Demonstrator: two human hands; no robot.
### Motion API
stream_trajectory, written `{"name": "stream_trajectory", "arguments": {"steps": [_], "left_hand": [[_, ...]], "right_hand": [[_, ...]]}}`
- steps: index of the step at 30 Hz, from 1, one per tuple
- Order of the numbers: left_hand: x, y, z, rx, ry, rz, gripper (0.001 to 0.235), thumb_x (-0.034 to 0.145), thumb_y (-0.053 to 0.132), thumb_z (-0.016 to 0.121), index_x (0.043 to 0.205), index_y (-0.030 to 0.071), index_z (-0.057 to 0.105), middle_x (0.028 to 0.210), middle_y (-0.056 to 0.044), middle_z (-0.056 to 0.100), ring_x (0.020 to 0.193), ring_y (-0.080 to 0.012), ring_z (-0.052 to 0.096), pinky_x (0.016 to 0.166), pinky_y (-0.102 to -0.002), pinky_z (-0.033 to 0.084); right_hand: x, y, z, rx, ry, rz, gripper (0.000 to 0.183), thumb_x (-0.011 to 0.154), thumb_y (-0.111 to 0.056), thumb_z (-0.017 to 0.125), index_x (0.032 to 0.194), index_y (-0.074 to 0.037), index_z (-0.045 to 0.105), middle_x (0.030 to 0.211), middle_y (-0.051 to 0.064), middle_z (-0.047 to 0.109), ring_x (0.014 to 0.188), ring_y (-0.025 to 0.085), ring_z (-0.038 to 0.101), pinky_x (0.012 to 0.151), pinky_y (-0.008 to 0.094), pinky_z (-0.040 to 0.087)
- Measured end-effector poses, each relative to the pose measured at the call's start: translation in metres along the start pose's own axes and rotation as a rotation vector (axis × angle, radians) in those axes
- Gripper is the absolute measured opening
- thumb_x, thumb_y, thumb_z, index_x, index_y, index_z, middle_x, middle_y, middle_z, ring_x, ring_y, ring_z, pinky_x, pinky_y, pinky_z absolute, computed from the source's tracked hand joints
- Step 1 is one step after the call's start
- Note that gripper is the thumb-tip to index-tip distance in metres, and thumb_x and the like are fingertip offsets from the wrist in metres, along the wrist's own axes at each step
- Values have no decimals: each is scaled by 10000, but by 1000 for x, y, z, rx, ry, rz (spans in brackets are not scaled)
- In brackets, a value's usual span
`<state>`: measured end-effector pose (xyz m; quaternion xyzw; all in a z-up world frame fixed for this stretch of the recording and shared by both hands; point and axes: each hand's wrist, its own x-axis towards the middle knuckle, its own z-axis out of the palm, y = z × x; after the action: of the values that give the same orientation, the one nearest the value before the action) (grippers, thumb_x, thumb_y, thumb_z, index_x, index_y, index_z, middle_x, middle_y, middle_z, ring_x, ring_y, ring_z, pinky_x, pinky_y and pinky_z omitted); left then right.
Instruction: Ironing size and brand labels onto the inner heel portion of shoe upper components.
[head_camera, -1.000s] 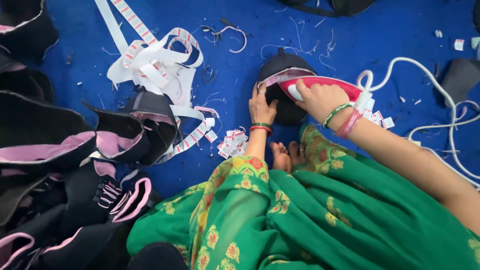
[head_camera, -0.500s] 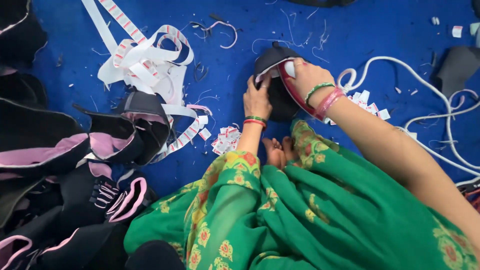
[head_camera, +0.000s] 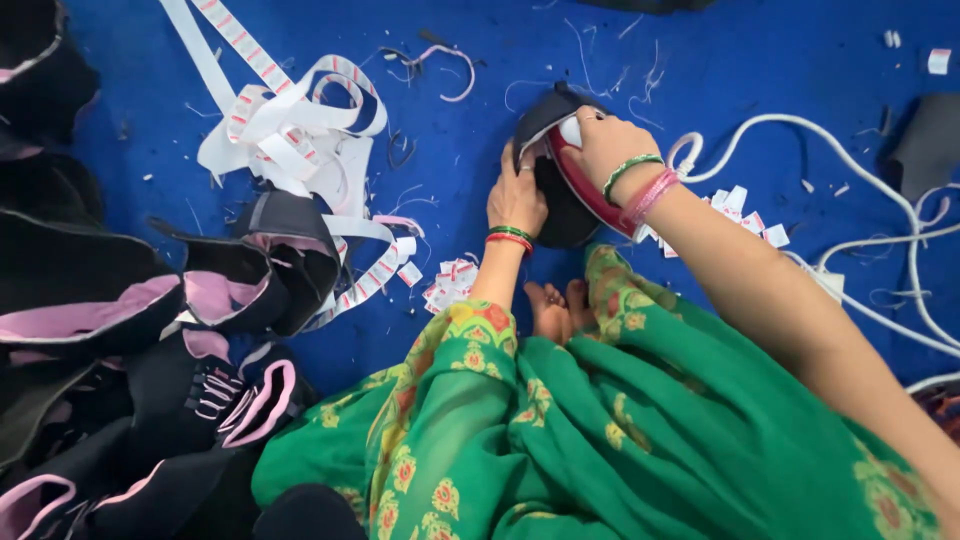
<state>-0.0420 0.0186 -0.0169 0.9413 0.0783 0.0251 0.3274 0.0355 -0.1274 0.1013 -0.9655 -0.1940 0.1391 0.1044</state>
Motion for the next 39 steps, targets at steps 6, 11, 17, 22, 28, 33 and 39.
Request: {"name": "stream_trajectory", "arguments": {"steps": [6,11,17,22,28,33,39], "left_hand": [[-1,1,-12,-90,-40,-47,740,781,0,623,1486,119,434,1596,-184,361,1031,-437,675,869,-506,556],[-2,-16,-23,-204,31,19,670,797,56,640,1444,136,485,1550,-213,427,1104,-482,629,911,-521,540],[91,47,-157,98,-314,-38,397,782,205,549,1098,196,790,1175,-182,716,1098,-415,662,997,-506,524],[175,126,-212,-1021,454,468,496,932,163,744,1361,23,535,1430,-201,473,1269,-401,650,1079,-476,587],[75,51,-266,158,162,504,773,742,299,864,1462,286,582,1565,-228,389,1465,-445,332,1199,-565,283],[-11,-128,-331,801,-223,-378,603,750,294,749,1335,246,614,1422,-194,505,1366,-442,368,1082,-600,291],[-87,-237,-342,964,-2,-415,136,871,204,725,992,207,788,1059,-48,732,1223,-313,532,1001,-517,388]], "right_hand": [[-31,8,-30,-98,-214,-104,468,960,-460,642,1253,-103,565,981,259,729,917,454,704,780,538,571],[-68,27,-66,-246,-309,-130,515,905,-481,651,1366,-254,613,1016,236,730,916,442,717,802,535,578],[-57,76,-116,-34,-439,126,660,804,-590,728,1267,-121,686,1002,216,764,900,374,757,815,475,608],[-9,119,-91,264,130,174,615,795,-438,855,1156,34,695,995,233,735,885,341,721,794,436,557],[55,146,-13,1061,655,57,451,813,-72,828,1179,25,583,1083,118,707,972,197,707,866,321,575],[29,144,16,1254,671,-4,437,793,34,705,1207,12,570,1091,94,727,976,186,733,877,312,592],[6,165,44,1133,616,6,443,831,39,703,1263,8,610,1086,84,720,953,176,717,839,309,577]]}}
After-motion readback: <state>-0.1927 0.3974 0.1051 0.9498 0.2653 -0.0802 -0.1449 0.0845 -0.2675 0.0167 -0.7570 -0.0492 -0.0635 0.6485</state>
